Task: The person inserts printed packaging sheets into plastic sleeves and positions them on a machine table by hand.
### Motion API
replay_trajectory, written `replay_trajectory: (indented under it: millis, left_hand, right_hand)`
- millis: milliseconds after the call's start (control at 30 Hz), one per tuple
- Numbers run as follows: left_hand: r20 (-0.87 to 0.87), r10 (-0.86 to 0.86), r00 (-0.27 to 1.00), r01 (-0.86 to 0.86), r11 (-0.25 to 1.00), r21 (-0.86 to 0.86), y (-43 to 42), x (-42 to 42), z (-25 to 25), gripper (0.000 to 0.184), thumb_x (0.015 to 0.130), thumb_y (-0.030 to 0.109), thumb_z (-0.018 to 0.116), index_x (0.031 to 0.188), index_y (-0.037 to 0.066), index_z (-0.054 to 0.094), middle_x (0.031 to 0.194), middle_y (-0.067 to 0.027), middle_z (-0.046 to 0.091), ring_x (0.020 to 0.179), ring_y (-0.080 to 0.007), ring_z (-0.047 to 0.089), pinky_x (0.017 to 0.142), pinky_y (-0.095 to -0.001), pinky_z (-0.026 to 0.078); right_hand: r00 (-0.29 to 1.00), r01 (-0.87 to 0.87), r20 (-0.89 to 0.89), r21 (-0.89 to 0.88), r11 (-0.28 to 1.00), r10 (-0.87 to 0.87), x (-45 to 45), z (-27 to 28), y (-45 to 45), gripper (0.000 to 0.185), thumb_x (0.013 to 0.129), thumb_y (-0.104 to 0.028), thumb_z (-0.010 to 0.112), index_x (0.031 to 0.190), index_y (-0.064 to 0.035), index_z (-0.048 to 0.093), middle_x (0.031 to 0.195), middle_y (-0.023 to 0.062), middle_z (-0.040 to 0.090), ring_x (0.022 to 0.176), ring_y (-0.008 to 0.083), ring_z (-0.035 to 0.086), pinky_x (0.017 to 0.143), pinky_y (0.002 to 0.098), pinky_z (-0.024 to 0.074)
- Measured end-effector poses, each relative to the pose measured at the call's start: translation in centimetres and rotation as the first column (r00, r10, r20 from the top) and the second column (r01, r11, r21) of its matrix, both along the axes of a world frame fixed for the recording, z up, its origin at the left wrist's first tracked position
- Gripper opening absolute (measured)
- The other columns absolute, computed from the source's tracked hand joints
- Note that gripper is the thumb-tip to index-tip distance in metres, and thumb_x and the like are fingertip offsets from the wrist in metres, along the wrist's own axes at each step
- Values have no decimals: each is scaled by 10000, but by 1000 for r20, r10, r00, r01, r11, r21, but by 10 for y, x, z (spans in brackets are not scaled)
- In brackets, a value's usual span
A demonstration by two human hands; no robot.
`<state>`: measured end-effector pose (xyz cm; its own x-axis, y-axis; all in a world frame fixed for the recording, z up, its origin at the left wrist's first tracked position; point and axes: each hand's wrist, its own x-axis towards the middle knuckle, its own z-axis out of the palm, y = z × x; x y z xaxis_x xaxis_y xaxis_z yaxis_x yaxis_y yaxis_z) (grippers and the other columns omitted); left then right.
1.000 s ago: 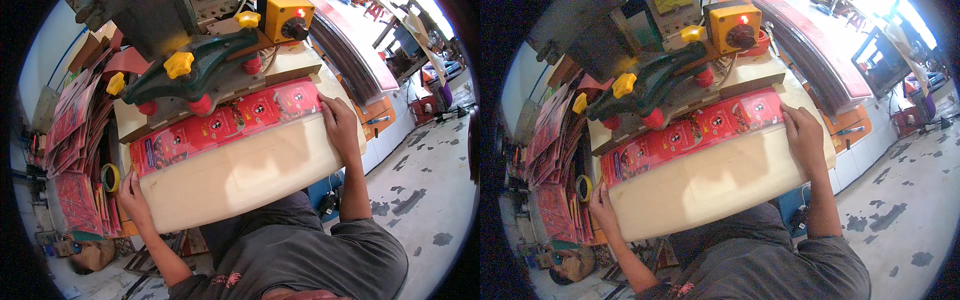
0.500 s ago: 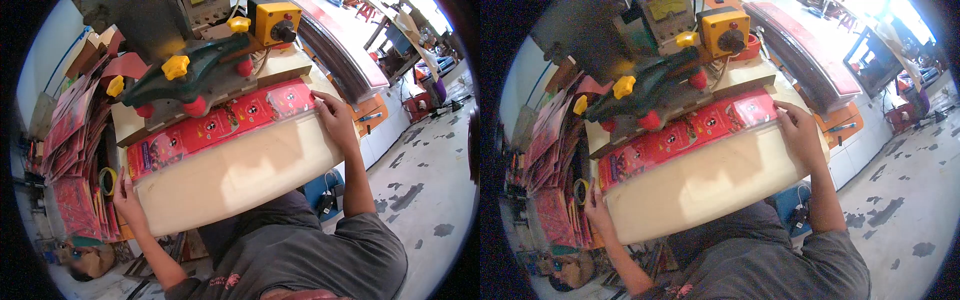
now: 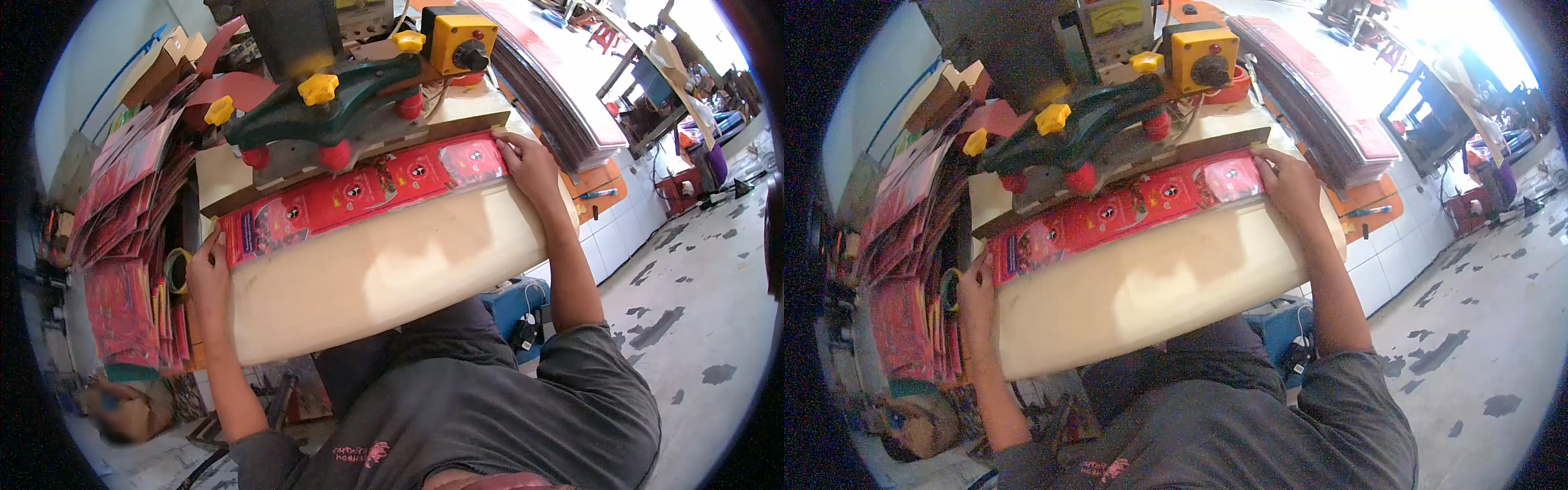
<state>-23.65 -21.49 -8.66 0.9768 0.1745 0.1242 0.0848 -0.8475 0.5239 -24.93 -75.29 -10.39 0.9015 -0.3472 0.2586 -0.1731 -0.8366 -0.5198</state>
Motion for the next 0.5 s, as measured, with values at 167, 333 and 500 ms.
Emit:
replay_trajectory:
  millis: [167,333,500]
  left_hand:
    - [73,-10,997,5,998,62,5,2,-8,389,1043,351,547,1313,107,684,1180,-234,699,1102,-412,673,954,-426,509]
    - [72,5,997,-10,998,63,7,4,-12,371,1042,343,549,1300,122,698,1169,-235,697,1091,-408,676,936,-426,515]
    - [110,12,994,-15,1000,24,-1,0,-10,356,1035,312,575,1284,92,705,1174,-225,709,1080,-377,697,942,-398,518]
  right_hand:
    - [999,23,40,-53,998,-21,-1,-3,3,299,991,-392,609,1197,-237,759,1015,164,758,946,318,739,835,431,559]
    - [999,46,7,-28,999,-46,1,-6,1,293,994,-389,602,1190,-240,761,1004,144,763,948,324,737,822,425,562]
    - [997,25,73,4,1000,-26,-2,-3,5,288,986,-367,626,1172,-199,769,1010,165,761,917,322,747,798,409,566]
